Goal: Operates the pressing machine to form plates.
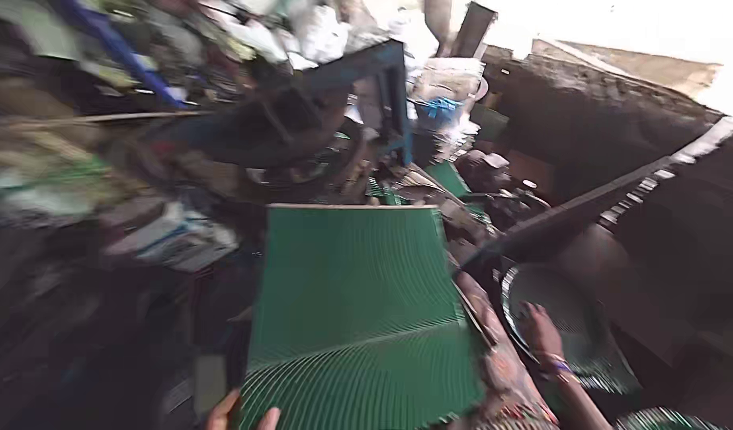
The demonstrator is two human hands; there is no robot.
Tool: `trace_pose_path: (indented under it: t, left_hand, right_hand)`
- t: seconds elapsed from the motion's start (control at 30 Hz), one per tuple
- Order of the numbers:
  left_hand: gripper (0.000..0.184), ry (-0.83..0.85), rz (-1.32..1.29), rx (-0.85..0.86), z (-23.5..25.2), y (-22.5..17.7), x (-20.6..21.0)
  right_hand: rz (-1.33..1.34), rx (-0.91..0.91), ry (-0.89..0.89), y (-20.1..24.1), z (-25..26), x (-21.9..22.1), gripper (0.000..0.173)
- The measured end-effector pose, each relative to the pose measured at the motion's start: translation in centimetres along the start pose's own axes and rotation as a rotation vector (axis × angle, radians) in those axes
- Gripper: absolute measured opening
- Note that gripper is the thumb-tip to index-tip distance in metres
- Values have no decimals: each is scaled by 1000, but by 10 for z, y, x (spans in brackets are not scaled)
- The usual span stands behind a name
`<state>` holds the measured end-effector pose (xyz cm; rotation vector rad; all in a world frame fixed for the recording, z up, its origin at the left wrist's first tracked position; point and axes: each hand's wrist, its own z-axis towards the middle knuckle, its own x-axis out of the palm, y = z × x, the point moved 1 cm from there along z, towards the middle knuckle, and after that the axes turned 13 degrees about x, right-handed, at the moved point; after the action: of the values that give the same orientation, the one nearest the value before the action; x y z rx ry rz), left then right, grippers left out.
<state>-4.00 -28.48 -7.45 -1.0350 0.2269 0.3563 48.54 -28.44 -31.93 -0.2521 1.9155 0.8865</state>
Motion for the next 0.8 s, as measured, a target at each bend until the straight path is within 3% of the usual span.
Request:
trace_pose_path:
  t: [0.13, 0.3, 0.37, 0.47, 0.67, 0.8]
  left_hand:
    - [62, -112, -65, -197, 83, 4, 4]
    - [57, -287, -158, -299, 233, 79, 24]
    - [57, -337, -92, -326, 294, 114, 30]
    - [60, -275, 102, -335, 356, 152, 33]
    - [59, -230, 162, -318, 379, 166, 29]
    - [57, -203, 138, -305, 362, 162, 21]
  right_hand:
    - [152, -197, -262, 36, 14, -29, 29]
    - [244, -310, -419, 72, 11, -54, 26]
    - [273, -376, -433, 79, 4, -58, 26]
    - [321, -424, -416, 92, -11, -68, 25]
    - [408, -532, -447, 114, 0, -86, 24]
    - [461, -584, -578, 166, 24, -104, 24]
